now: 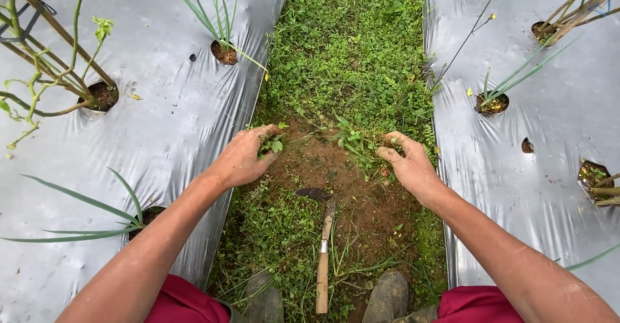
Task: Using a hand hoe and hands to remove weeds from the soil between plastic-covered planting beds.
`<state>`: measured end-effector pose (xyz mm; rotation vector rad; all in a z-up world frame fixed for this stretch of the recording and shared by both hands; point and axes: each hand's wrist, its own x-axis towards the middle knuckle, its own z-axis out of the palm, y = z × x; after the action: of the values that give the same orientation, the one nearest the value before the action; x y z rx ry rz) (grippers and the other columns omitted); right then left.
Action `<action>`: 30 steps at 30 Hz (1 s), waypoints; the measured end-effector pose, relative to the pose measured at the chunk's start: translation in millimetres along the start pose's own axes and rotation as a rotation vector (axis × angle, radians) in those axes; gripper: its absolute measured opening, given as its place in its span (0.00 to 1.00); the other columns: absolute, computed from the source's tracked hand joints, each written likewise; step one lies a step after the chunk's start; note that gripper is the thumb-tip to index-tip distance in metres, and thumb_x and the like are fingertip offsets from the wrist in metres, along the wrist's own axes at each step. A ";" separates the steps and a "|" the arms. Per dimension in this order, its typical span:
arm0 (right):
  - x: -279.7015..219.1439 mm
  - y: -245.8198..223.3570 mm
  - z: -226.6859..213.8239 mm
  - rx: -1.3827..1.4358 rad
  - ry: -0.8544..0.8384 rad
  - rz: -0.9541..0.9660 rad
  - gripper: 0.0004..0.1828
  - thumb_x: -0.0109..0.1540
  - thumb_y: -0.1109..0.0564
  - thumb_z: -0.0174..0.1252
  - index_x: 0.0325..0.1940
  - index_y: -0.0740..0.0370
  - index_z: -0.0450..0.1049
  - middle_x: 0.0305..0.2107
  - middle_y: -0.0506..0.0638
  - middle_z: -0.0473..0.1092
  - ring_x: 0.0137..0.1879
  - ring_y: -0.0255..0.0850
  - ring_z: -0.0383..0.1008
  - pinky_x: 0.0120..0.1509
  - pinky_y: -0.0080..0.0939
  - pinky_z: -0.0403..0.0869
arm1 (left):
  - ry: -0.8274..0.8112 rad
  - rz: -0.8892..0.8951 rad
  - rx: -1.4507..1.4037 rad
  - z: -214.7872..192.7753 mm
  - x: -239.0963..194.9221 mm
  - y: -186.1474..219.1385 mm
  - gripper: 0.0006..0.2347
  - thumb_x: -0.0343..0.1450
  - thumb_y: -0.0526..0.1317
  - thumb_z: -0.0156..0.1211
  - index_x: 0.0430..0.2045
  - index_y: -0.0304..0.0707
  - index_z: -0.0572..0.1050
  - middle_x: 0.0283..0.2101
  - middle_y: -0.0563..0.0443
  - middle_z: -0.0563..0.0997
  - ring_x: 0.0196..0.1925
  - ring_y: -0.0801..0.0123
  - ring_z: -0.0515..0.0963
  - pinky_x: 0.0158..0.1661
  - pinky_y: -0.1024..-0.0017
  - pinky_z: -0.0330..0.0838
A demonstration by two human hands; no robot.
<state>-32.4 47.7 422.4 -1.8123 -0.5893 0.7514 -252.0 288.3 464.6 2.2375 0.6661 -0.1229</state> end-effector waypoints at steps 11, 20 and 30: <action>-31.5 -52.6 34.0 -0.114 -0.193 0.203 0.29 0.68 0.53 0.53 0.70 0.71 0.60 0.71 0.67 0.55 0.75 0.61 0.58 0.58 0.53 0.75 | -0.474 -0.005 0.031 -4.7 -42.2 79.5 0.31 0.75 0.42 0.51 0.71 0.22 0.47 0.73 0.24 0.53 0.70 0.36 0.65 0.70 0.40 0.54; -42.0 -57.8 41.8 -0.221 -0.358 0.175 0.28 0.67 0.56 0.54 0.70 0.69 0.60 0.72 0.65 0.52 0.74 0.62 0.60 0.40 0.38 0.86 | -0.204 0.092 -0.169 37.1 -21.0 37.2 0.30 0.72 0.39 0.60 0.68 0.27 0.56 0.68 0.32 0.65 0.72 0.42 0.62 0.69 0.45 0.55; -18.2 -9.7 25.2 -0.218 -0.263 0.024 0.17 0.68 0.57 0.52 0.59 0.67 0.69 0.66 0.64 0.62 0.68 0.57 0.68 0.38 0.38 0.85 | 0.108 0.157 -0.215 35.9 -12.7 28.0 0.12 0.71 0.33 0.60 0.47 0.30 0.75 0.51 0.33 0.79 0.61 0.43 0.76 0.61 0.48 0.68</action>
<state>-63.7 54.2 428.8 -1.9358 -0.8499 0.9827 -244.6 241.7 462.1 2.0887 0.5312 0.1420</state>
